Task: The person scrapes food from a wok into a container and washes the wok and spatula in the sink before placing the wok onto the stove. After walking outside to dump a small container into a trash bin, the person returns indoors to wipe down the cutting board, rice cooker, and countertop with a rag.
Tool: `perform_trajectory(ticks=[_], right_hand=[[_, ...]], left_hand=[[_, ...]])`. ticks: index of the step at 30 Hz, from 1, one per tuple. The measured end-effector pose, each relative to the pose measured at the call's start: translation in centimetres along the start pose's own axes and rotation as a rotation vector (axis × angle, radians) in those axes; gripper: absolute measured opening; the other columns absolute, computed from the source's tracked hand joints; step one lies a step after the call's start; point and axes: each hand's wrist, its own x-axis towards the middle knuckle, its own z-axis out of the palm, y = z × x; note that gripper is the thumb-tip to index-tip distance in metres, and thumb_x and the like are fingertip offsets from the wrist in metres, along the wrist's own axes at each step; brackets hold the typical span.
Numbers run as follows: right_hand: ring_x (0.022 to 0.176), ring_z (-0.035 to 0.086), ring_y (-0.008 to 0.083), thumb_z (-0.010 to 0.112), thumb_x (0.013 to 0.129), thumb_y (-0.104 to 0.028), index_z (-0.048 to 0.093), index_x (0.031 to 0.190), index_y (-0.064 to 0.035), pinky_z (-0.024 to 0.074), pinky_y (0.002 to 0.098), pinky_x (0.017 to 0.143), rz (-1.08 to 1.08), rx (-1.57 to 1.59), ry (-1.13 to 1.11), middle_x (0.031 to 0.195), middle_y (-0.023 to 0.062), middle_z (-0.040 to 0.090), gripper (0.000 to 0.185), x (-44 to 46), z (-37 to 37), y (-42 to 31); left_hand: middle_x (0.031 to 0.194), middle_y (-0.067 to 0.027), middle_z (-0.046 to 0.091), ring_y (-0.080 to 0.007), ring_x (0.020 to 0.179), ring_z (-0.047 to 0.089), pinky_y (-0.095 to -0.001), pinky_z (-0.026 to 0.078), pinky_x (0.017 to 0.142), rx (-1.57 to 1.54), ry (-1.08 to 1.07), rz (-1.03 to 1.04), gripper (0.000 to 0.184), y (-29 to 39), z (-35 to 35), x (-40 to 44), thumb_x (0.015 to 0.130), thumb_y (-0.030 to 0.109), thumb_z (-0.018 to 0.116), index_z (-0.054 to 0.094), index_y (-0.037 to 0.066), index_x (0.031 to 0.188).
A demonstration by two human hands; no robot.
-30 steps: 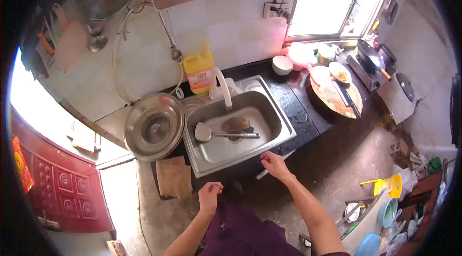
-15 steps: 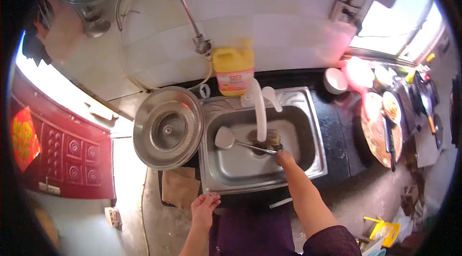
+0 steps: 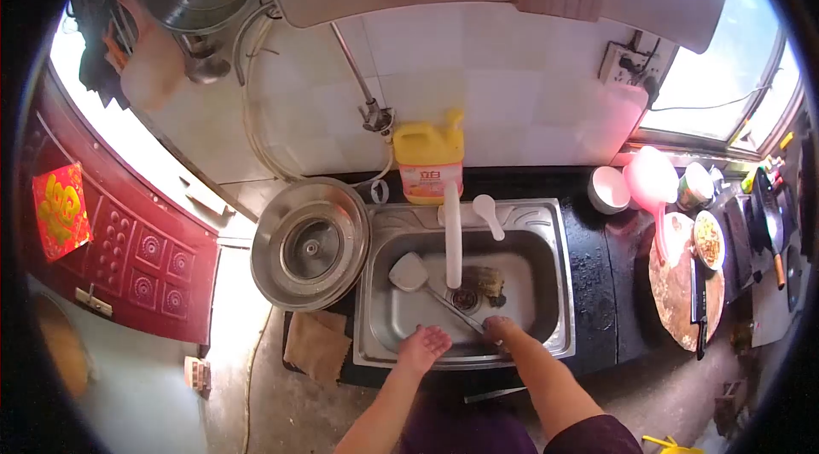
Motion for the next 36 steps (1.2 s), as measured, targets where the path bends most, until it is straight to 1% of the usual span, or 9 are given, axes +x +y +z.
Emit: perform_trajectory(ticks=[5, 8, 11, 13, 16, 21, 27, 31, 36], right_hand=[[0.064, 0.063, 0.0167, 0.066, 0.080, -0.042, 0.067, 0.087, -0.0063, 0.0500, 0.0311, 0.055, -0.225, 0.377, -0.252, 0.078, 0.0066, 0.066, 0.037, -6.9, -7.6, -3.5], [0.058, 0.058, 0.0120, 0.064, 0.083, -0.045, 0.064, 0.080, -0.0061, 0.0438, 0.0248, 0.049, -0.214, 0.958, -0.369, 0.072, 0.0031, 0.062, 0.039, -11.0, -9.3, -6.5], [0.055, 0.057, 0.0124, 0.062, 0.087, -0.042, 0.063, 0.080, -0.0066, 0.0418, 0.0236, 0.047, -0.258, 0.815, -0.438, 0.070, 0.0048, 0.063, 0.036, -14.8, -13.4, -8.0], [0.054, 0.059, 0.0148, 0.059, 0.090, -0.039, 0.061, 0.081, -0.0052, 0.0443, 0.0252, 0.048, -0.264, 0.773, -0.194, 0.069, 0.0062, 0.063, 0.035, -13.2, -14.6, -6.5], [0.065, 0.065, 0.0219, 0.051, 0.095, -0.021, 0.060, 0.092, -0.0016, 0.0515, 0.0332, 0.057, -0.190, 1.439, 0.247, 0.078, 0.0114, 0.066, 0.022, -7.4, -17.8, -3.2], [0.082, 0.066, 0.0250, 0.048, 0.095, -0.016, 0.054, 0.110, 0.0016, 0.0544, 0.0360, 0.070, -0.312, 1.904, 0.287, 0.095, 0.0167, 0.065, 0.025, -5.6, -23.2, -4.4], [0.084, 0.066, 0.0223, 0.045, 0.097, -0.016, 0.058, 0.108, -0.0006, 0.0529, 0.0324, 0.072, -0.265, 1.668, 0.548, 0.095, 0.0115, 0.065, 0.023, -5.5, -19.9, -5.5], [0.085, 0.066, 0.0285, 0.050, 0.094, -0.017, 0.064, 0.104, -0.0039, 0.0506, 0.0404, 0.073, -0.464, 0.673, 0.820, 0.092, 0.0158, 0.067, 0.022, -2.4, -8.4, -7.8], [0.094, 0.062, 0.0370, 0.055, 0.087, -0.024, 0.062, 0.111, -0.0095, 0.0480, 0.0463, 0.084, -0.387, 0.240, 0.402, 0.101, 0.0178, 0.065, 0.029, -1.6, -9.1, -8.4]], left_hand=[[0.110, -0.0270, 0.055, -0.0445, 0.102, 0.057, -0.0565, 0.048, 0.092, 0.188, 0.205, -0.069, 0.049, -0.6, 2.4, 1.8, 0.098, 0.036, 0.048, 0.043, -0.007, 0.121], [0.103, -0.0239, 0.058, -0.0408, 0.093, 0.061, -0.0529, 0.051, 0.084, 0.027, -0.089, -0.079, 0.042, -2.9, -0.3, 8.4, 0.096, 0.030, 0.052, 0.045, -0.007, 0.115], [0.082, -0.0146, 0.060, -0.0276, 0.071, 0.062, -0.0408, 0.054, 0.063, 0.122, 0.130, -0.060, 0.024, -2.7, 3.4, 3.6, 0.093, 0.018, 0.056, 0.051, -0.004, 0.100], [0.078, -0.0121, 0.060, -0.0231, 0.064, 0.060, -0.0372, 0.052, 0.057, 0.192, 0.073, -0.029, 0.020, -2.3, 2.7, 3.3, 0.092, 0.015, 0.056, 0.053, -0.004, 0.098], [0.076, -0.0102, 0.059, -0.0191, 0.057, 0.056, -0.0344, 0.050, 0.051, 0.235, -0.083, -0.022, 0.017, -2.2, 0.8, 1.7, 0.093, 0.013, 0.055, 0.054, -0.004, 0.097], [0.084, -0.0124, 0.062, -0.0160, 0.063, 0.055, -0.0299, 0.049, 0.054, 0.464, -0.039, -0.001, 0.020, -0.3, 4.8, -6.7, 0.096, 0.015, 0.050, 0.055, -0.004, 0.101], [0.093, -0.0159, 0.064, -0.0137, 0.064, 0.052, -0.0264, 0.046, 0.055, 0.497, -0.083, -0.027, 0.021, 0.9, 6.1, -6.5, 0.097, 0.015, 0.047, 0.054, -0.005, 0.100], [0.088, -0.0140, 0.063, -0.0124, 0.063, 0.050, -0.0247, 0.042, 0.052, 0.437, -0.019, -0.015, 0.025, -0.2, 7.0, -6.2, 0.097, 0.015, 0.048, 0.057, -0.007, 0.102], [0.075, -0.0049, 0.055, -0.0076, 0.056, 0.045, -0.0211, 0.038, 0.045, 0.358, -0.041, -0.143, 0.024, 1.1, 7.3, -6.5, 0.097, 0.015, 0.047, 0.056, -0.006, 0.104]])
